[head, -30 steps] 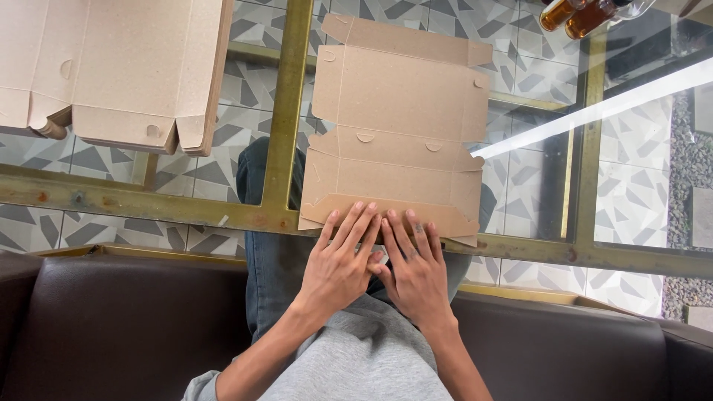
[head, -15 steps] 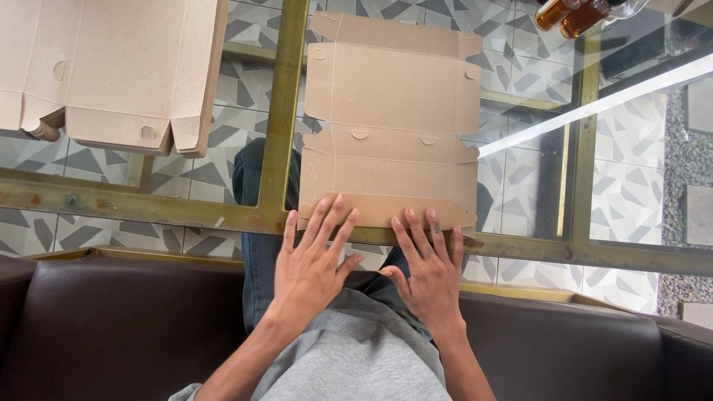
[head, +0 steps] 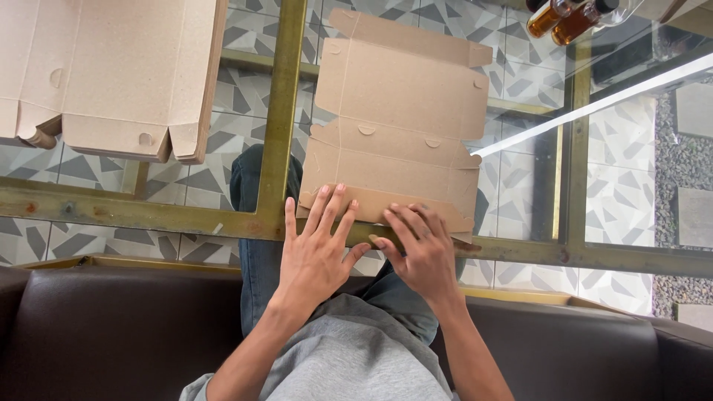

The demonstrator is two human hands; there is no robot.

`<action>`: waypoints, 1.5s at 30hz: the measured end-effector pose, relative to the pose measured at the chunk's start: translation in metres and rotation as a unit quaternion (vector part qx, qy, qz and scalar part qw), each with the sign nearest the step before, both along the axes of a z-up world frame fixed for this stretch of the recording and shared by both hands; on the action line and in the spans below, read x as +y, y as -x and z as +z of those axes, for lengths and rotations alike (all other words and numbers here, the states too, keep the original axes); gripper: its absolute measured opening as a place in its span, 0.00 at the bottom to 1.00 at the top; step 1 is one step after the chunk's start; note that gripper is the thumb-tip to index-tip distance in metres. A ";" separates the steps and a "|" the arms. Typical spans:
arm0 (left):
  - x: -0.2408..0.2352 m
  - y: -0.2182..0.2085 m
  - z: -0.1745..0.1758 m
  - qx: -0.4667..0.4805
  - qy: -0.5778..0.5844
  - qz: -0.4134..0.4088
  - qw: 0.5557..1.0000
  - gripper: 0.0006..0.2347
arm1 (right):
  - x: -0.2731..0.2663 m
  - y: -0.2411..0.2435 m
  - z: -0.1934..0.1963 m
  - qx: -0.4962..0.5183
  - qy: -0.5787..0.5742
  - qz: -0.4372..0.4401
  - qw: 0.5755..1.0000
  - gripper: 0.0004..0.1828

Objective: The person assembles a flat cardboard box by folding its flaps and securing them with adhesive tape. They repeatedly fold and tape the side and bottom flaps to form a rectangular box shape on a glass table.

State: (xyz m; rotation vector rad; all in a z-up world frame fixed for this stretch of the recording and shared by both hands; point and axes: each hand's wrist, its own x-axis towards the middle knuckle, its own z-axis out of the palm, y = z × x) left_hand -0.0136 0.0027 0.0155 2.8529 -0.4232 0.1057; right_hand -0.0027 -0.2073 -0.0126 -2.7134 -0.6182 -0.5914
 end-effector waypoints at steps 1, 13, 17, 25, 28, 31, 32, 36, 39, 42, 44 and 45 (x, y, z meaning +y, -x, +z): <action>0.002 -0.004 -0.005 -0.003 0.000 0.001 1.000 0.29 | 0.001 -0.005 0.000 -0.003 0.000 0.001 1.000 0.25; 0.001 -0.008 -0.022 -0.135 0.024 -0.002 0.991 0.30 | -0.009 0.011 0.001 -0.055 0.041 -0.011 0.998 0.24; 0.000 -0.004 -0.011 -0.161 0.053 0.001 0.986 0.22 | -0.018 0.027 -0.011 -0.063 0.014 -0.046 0.997 0.25; -0.024 -0.017 -0.023 -0.197 0.095 0.066 0.973 0.18 | 0.001 0.038 -0.016 -0.056 -0.015 -0.087 0.994 0.33; -0.028 -0.028 -0.014 -0.188 0.102 0.060 0.975 0.23 | -0.005 0.028 -0.007 -0.016 -0.026 -0.078 0.997 0.35; -0.022 -0.036 -0.007 -0.152 0.126 0.039 0.979 0.22 | -0.020 0.002 0.003 0.035 -0.044 -0.040 0.998 0.24; -0.017 -0.039 -0.005 -0.147 0.080 0.009 0.986 0.24 | -0.029 -0.008 0.009 0.077 -0.019 -0.027 0.996 0.21; 0.000 -0.070 -0.001 -0.060 -0.040 -0.126 0.989 0.28 | -0.037 -0.050 0.048 0.185 0.039 0.043 0.981 0.23; 0.007 -0.117 0.002 0.031 -0.067 -0.229 0.971 0.33 | -0.039 -0.077 0.069 0.278 0.043 0.061 0.958 0.33; 0.003 -0.149 0.013 0.017 -0.086 -0.306 0.948 0.39 | -0.030 -0.099 0.084 0.331 0.078 0.064 0.938 0.37; -0.002 -0.163 0.023 0.054 -0.071 -0.334 0.938 0.43 | -0.028 -0.114 0.088 0.354 0.090 0.070 0.928 0.44; -0.004 -0.172 0.028 0.091 -0.056 -0.359 0.927 0.47 | -0.026 -0.123 0.089 0.375 0.101 0.079 0.918 0.50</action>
